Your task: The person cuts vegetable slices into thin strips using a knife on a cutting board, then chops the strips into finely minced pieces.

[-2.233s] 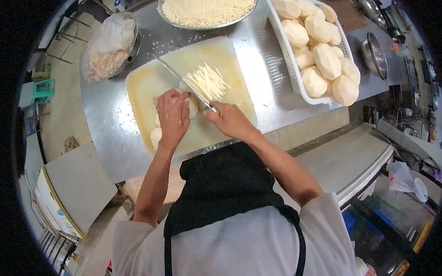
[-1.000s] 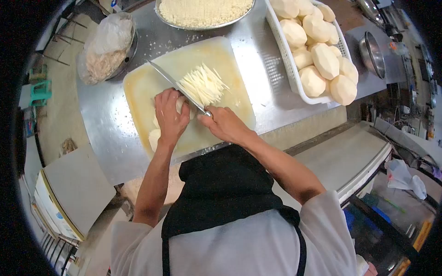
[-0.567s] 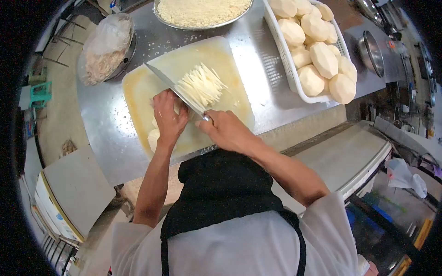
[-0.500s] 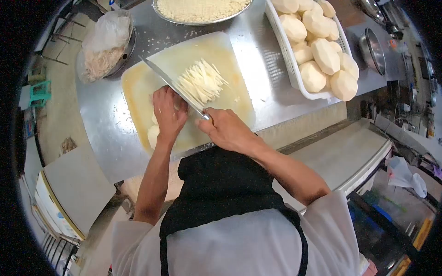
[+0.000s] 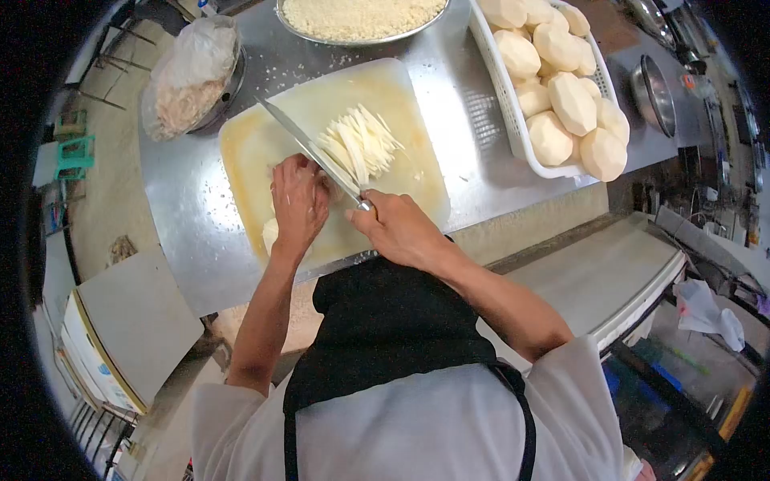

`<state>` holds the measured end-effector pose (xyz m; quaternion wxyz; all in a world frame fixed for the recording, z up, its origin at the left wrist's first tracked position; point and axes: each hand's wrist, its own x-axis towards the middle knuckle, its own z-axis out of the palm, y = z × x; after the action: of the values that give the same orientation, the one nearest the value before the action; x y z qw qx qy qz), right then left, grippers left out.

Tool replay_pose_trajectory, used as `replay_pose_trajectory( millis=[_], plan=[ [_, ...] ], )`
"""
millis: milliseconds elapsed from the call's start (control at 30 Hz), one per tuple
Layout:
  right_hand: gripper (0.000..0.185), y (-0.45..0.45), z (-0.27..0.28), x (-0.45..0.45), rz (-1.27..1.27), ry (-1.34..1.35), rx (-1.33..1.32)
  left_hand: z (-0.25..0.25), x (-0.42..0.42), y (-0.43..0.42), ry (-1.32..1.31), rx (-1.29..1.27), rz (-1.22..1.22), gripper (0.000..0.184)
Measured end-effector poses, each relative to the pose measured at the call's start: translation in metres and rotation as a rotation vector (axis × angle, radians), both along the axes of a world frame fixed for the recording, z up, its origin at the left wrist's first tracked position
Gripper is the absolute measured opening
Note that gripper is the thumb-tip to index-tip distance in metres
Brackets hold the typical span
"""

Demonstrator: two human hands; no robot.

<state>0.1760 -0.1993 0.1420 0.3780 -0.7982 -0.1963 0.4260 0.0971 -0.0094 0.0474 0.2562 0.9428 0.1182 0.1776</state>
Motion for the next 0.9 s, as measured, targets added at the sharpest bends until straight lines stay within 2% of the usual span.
replay_pose_trajectory(
  millis=[33, 133, 167, 333, 500, 600, 733, 833, 900],
  plan=[
    [0.045, -0.001, 0.004, -0.002, -0.013, -0.019, 0.005, -0.001, 0.001, 0.000, -0.005, -0.005, -0.003, 0.029],
    [0.045, 0.009, -0.039, 0.005, 0.024, -0.128, 0.049, -0.002, 0.003, 0.002, 0.025, -0.010, -0.012, 0.030],
    [0.045, 0.009, -0.040, 0.006, 0.010, -0.087, 0.039, 0.000, 0.004, 0.003, 0.014, -0.027, -0.010, 0.029],
    [0.044, 0.007, 0.014, 0.000, -0.013, 0.023, -0.022, -0.006, 0.007, 0.004, -0.064, -0.037, 0.007, 0.027],
    [0.043, 0.013, -0.032, 0.006, -0.023, 0.026, 0.035, 0.000, 0.005, 0.005, -0.042, -0.116, -0.020, 0.031],
    [0.042, 0.007, -0.009, 0.001, -0.033, 0.004, 0.062, 0.001, 0.010, 0.005, -0.110, -0.116, -0.024, 0.032],
    [0.043, 0.010, -0.033, -0.001, 0.026, -0.137, 0.113, -0.002, 0.006, 0.007, -0.062, -0.106, -0.024, 0.031],
    [0.043, 0.016, -0.022, 0.009, -0.004, 0.023, 0.003, -0.002, 0.008, 0.007, -0.077, -0.117, -0.024, 0.030],
    [0.043, 0.010, -0.005, 0.000, 0.001, -0.042, 0.049, -0.005, 0.011, 0.006, -0.109, -0.118, 0.000, 0.030]
  ],
)
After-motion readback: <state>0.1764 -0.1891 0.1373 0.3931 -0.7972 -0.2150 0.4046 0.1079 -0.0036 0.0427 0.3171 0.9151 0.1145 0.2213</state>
